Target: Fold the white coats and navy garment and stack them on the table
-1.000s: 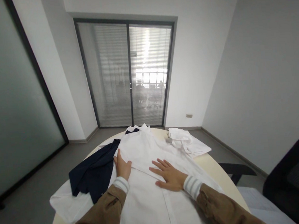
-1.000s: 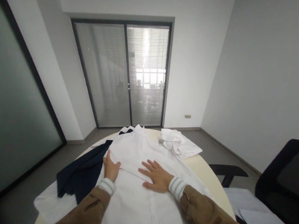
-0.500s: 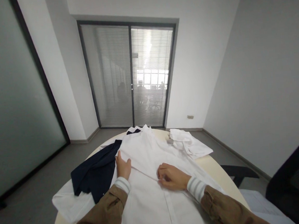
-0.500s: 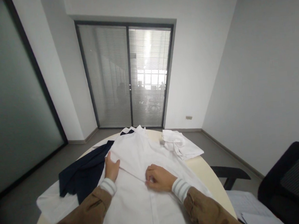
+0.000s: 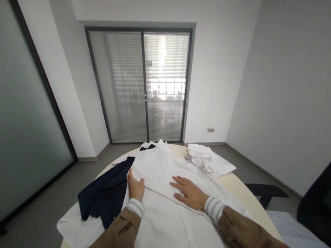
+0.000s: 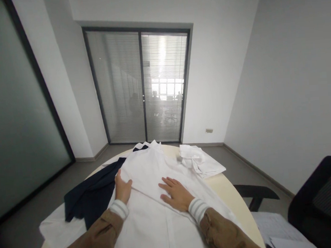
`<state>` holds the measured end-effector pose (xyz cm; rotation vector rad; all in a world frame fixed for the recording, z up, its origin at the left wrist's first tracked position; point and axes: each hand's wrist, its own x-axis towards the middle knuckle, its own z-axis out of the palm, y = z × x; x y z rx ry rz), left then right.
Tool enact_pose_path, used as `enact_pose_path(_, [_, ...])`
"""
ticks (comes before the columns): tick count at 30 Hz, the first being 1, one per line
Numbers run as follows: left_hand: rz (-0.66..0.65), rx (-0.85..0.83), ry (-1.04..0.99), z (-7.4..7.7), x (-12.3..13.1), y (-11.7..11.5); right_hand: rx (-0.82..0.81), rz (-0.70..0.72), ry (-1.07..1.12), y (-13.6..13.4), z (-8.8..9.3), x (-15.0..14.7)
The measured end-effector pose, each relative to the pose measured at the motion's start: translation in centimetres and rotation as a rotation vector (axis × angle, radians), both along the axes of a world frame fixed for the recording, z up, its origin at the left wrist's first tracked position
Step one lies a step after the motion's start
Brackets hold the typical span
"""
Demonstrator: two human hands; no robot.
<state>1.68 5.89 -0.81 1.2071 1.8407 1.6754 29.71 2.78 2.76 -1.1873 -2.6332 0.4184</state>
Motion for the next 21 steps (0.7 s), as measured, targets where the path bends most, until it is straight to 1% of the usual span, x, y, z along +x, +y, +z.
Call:
enact_pose_path(2, [0.052, -0.046, 0.025, 0.4, 0.4, -0.3, 0.010, -0.018, 0.037, -0.1, -0.1, 0.0])
enact_pose_path(5, [0.159, -0.118, 0.125, 1.6, 1.3, -1.5, 0.010, -0.054, 0.102, 0.4, 0.0, 0.1])
enact_pose_path(7, [0.208, -0.076, 0.264, 2.8, 2.1, -2.4, 0.050, -0.115, 0.134, 1.4, 0.8, 0.4])
enact_pose_path(9, [0.199, 0.045, 0.424, 3.6, 2.8, -3.3, 0.170, -0.235, 0.141, 2.7, 2.2, 1.1])
enact_pose_path(10, [0.145, 0.113, 0.499, 3.8, 3.1, -3.6, 0.253, -0.312, 0.130, 3.4, 3.1, 1.5])
enact_pose_path(11, [0.044, 0.165, 0.567, 3.7, 3.2, -3.9, 0.337, -0.402, 0.110, 4.2, 4.0, 2.1])
enact_pose_path(12, [-0.094, 0.191, 0.626, 3.5, 3.3, -4.0, 0.411, -0.495, 0.080, 4.9, 5.0, 2.7])
enact_pose_path(14, [-0.379, 0.160, 0.716, 2.4, 3.4, -4.1, 0.522, -0.669, 0.016, 6.3, 6.5, 4.0])
enact_pose_path(15, [-0.486, 0.114, 0.749, 1.7, 3.3, -4.0, 0.541, -0.737, -0.016, 6.8, 6.9, 4.7])
enact_pose_path(16, [-0.551, 0.064, 0.774, 1.1, 3.2, -3.9, 0.520, -0.793, -0.046, 7.3, 7.2, 5.4])
enact_pose_path(18, [-0.586, -0.004, 0.810, 0.1, 3.1, -3.8, 0.397, -0.883, -0.072, 8.1, 7.5, 6.8])
enact_pose_path(20, [-0.589, -0.023, 0.841, -0.3, 3.0, -3.7, 0.262, -0.976, 0.008, 8.5, 7.7, 8.2])
enact_pose_path(21, [-0.587, -0.029, 0.853, -0.3, 3.0, -3.7, 0.235, -1.033, 0.096, 8.7, 7.8, 8.8])
